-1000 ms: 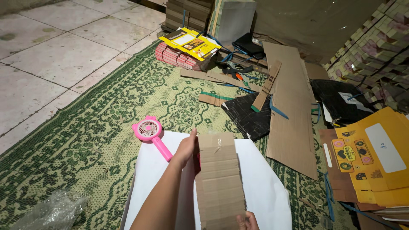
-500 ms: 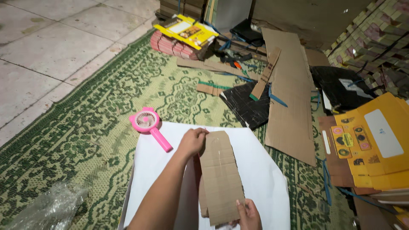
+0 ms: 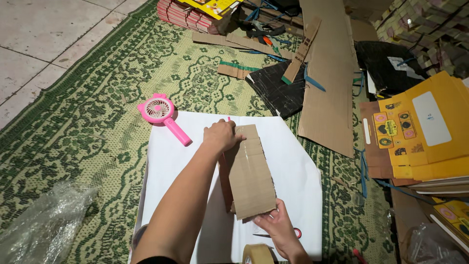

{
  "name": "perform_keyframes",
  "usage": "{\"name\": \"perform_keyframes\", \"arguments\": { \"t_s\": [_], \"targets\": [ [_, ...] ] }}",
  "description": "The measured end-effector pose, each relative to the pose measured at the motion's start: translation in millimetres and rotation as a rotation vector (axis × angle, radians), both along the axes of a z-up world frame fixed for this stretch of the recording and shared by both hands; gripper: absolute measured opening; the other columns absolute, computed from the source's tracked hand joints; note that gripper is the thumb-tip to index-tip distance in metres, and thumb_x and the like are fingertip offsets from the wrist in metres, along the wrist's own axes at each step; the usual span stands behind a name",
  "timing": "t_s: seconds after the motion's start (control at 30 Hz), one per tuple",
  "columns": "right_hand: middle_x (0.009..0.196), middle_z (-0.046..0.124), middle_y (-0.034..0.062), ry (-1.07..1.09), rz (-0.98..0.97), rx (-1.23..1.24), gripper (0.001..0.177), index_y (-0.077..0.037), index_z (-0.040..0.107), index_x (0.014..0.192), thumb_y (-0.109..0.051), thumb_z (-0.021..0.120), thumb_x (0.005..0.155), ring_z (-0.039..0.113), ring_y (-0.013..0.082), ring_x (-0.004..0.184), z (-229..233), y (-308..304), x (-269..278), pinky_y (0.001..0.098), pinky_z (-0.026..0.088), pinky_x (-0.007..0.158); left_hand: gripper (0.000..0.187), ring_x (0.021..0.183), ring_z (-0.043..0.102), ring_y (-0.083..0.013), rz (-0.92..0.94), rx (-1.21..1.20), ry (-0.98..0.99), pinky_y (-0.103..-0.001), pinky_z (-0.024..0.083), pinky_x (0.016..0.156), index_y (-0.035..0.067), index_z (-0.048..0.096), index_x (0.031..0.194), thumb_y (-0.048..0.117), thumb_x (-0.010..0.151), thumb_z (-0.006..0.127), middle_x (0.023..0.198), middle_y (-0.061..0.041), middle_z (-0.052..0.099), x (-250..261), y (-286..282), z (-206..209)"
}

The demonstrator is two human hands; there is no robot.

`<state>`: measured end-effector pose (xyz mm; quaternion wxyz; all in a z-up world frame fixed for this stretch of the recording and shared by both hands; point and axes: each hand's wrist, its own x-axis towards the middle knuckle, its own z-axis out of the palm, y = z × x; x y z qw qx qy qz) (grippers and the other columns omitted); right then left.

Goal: The person tapes a cardboard box, wraps it in patterned paper, and then wraps a pink tumbler in bubble wrap. The person uses scissors to cut tape and paper, and secures the items with tape.

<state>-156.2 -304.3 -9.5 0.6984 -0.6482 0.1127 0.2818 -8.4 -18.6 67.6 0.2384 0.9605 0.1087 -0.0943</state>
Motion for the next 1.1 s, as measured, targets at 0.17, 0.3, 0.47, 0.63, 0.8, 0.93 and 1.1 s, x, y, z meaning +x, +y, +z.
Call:
{"name": "perform_keyframes", "arguments": {
  "t_s": [0.17,0.3,0.47,0.63,0.8,0.93,1.1],
  "targets": [
    [0.118,0.059,0.0182,-0.087,-0.066,-0.089,0.063,-0.001,0.038,0.133,0.006,0.073,0.081,0.068,0.0270,0.106,-5.9,15.1,-5.1,0.0366,0.062,0.084,0.068,0.120,0.064,-0.0315,0.015,-0.032,0.001,-0.052,0.052,0.097,0.017,0.067,0.127,0.068,0.082,0.070,0.129,-0.010,0.064,4.6,1.5,-7.4],
    [0.109,0.056,0.0155,-0.068,-0.140,-0.221,0.073,-0.009,0.027,0.136,0.001,0.076,0.084,0.072,0.0281,0.100,-10.2,27.9,-6.2,0.0341,0.061,0.080,0.066,0.115,0.067,-0.0333,0.001,-0.127,-0.006,-0.046,0.054,0.096,0.012,0.071,0.123,0.061,0.080,0.078,0.121,-0.013,0.071,16.5,5.3,-18.9],
    [0.105,0.053,0.0147,-0.242,-0.036,-0.243,0.065,-0.006,0.035,0.130,0.004,0.075,0.080,0.074,0.0243,0.089,-15.1,36.2,-1.1,0.0349,0.062,0.072,0.067,0.112,0.070,-0.0329,-0.032,-0.244,0.005,-0.042,0.054,0.098,0.009,0.072,0.126,0.054,0.078,0.082,0.119,-0.016,0.074,32.5,14.7,-36.5],
    [0.103,0.055,0.0138,-0.227,0.030,-0.546,0.059,-0.004,0.037,0.122,-0.010,0.080,0.081,0.073,0.0215,0.079,-5.6,42.6,2.5,0.0354,0.062,0.065,0.069,0.113,0.068,-0.0324,-0.031,-0.282,0.025,-0.041,0.053,0.099,0.009,0.069,0.129,0.052,0.078,0.084,0.120,-0.016,0.072,34.0,19.3,-38.1],
    [0.101,0.058,0.0106,-0.608,0.173,-1.046,0.071,-0.005,0.048,0.114,-0.037,0.097,0.074,0.059,0.0217,0.083,8.1,42.1,7.2,0.0386,0.053,0.072,0.069,0.114,0.069,-0.0315,-0.004,-0.341,0.045,-0.042,0.053,0.099,0.010,0.068,0.131,0.052,0.077,0.083,0.121,-0.015,0.073,30.5,19.4,-37.3],
    [0.115,0.053,0.0097,-0.414,0.215,-0.834,0.079,-0.009,0.043,0.130,-0.028,0.091,0.071,0.064,0.0267,0.077,18.4,39.8,4.8,0.0402,0.058,0.075,0.070,0.116,0.068,-0.0321,-0.004,-0.354,0.058,-0.041,0.053,0.100,0.010,0.068,0.131,0.053,0.077,0.083,0.123,-0.016,0.072,30.0,24.1,-34.5],
    [0.121,0.055,0.0129,-0.563,0.155,-0.920,0.083,-0.006,0.044,0.126,-0.028,0.095,0.064,0.062,0.0359,0.103,23.5,48.8,2.1,0.0457,0.056,0.082,0.068,0.117,0.068,-0.0314,0.000,-0.376,0.059,-0.040,0.052,0.101,0.011,0.068,0.131,0.052,0.078,0.083,0.124,-0.016,0.072,30.5,22.6,-37.3]
  ]
}}
